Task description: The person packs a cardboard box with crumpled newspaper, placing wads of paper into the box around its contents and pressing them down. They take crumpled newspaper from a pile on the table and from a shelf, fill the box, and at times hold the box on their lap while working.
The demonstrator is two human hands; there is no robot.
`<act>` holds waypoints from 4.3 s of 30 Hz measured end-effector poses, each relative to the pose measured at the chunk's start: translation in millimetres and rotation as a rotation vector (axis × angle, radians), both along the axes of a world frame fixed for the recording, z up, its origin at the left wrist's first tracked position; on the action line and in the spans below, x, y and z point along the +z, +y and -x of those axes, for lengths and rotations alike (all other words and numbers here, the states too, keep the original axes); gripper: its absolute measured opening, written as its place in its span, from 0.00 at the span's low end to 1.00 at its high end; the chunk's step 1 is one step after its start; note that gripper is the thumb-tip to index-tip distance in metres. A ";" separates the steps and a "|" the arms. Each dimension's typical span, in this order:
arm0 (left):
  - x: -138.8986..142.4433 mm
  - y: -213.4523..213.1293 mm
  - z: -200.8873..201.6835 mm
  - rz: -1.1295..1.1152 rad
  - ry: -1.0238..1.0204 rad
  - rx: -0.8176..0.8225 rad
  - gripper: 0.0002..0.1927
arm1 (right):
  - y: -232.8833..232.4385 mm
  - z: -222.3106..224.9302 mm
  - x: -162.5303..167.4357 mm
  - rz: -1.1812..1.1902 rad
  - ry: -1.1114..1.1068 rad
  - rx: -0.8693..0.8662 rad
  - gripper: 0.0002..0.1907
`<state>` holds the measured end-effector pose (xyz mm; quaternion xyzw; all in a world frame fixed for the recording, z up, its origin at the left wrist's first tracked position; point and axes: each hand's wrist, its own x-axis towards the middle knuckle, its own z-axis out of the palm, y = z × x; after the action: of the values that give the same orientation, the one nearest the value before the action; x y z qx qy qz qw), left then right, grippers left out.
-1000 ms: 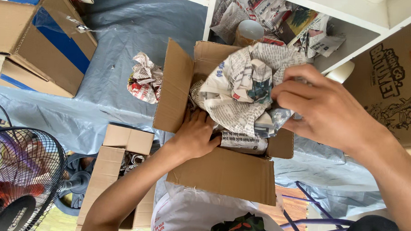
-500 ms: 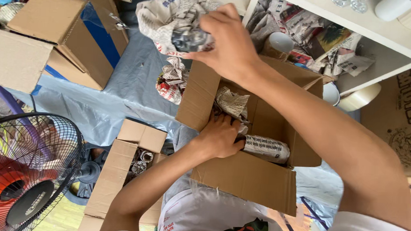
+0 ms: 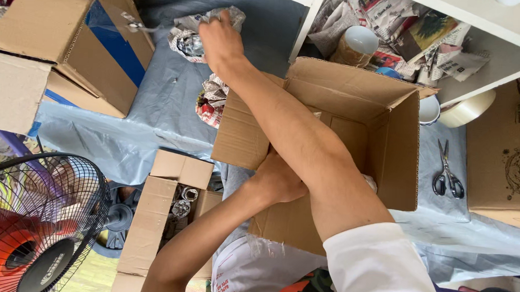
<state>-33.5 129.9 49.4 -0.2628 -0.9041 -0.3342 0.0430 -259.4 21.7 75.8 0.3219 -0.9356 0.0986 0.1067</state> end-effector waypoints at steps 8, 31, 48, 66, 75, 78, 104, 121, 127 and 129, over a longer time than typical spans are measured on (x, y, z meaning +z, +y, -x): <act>13.0 -3.3 -0.1 0.167 -0.276 0.034 0.36 | 38.5 9.9 47.8 0.014 -0.384 0.206 0.20; -3.2 -5.6 5.3 0.225 -0.161 -0.003 0.25 | 202.9 -100.1 -8.0 -0.595 -0.462 0.168 0.15; 0.4 -0.1 -4.4 0.115 -0.185 -0.052 0.30 | 200.6 -135.3 103.4 -0.619 -0.318 0.292 0.14; -12.1 -2.0 -8.9 0.060 -0.129 -0.040 0.33 | -0.1 6.1 15.0 -0.424 0.148 0.116 0.14; -10.5 0.0 -18.4 0.212 -0.216 -0.046 0.30 | 79.2 -37.5 89.5 0.078 -0.125 0.392 0.13; -7.8 -0.7 -16.8 0.227 -0.308 -0.039 0.34 | 148.7 -92.6 124.5 -0.029 0.313 0.483 0.07; -5.4 -26.5 2.4 0.206 -0.302 -0.026 0.37 | 241.9 -173.6 0.6 -0.858 -0.846 0.286 0.13; 12.4 -17.6 19.5 0.391 -0.580 -0.064 0.41 | 233.8 -172.9 0.3 -0.974 -0.780 0.241 0.16; 0.0 -14.1 10.7 0.543 -0.493 -0.033 0.29 | 220.3 -180.3 -26.6 -1.122 -0.695 0.331 0.18; -2.2 -14.6 7.2 0.503 -0.464 -0.048 0.30 | 220.6 -177.8 -28.3 -1.162 -0.722 0.318 0.18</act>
<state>-40.7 115.3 47.2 -0.2032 -0.9375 -0.1527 -0.2377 -81.6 242.3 47.6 0.4068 -0.7552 -0.3024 -0.4157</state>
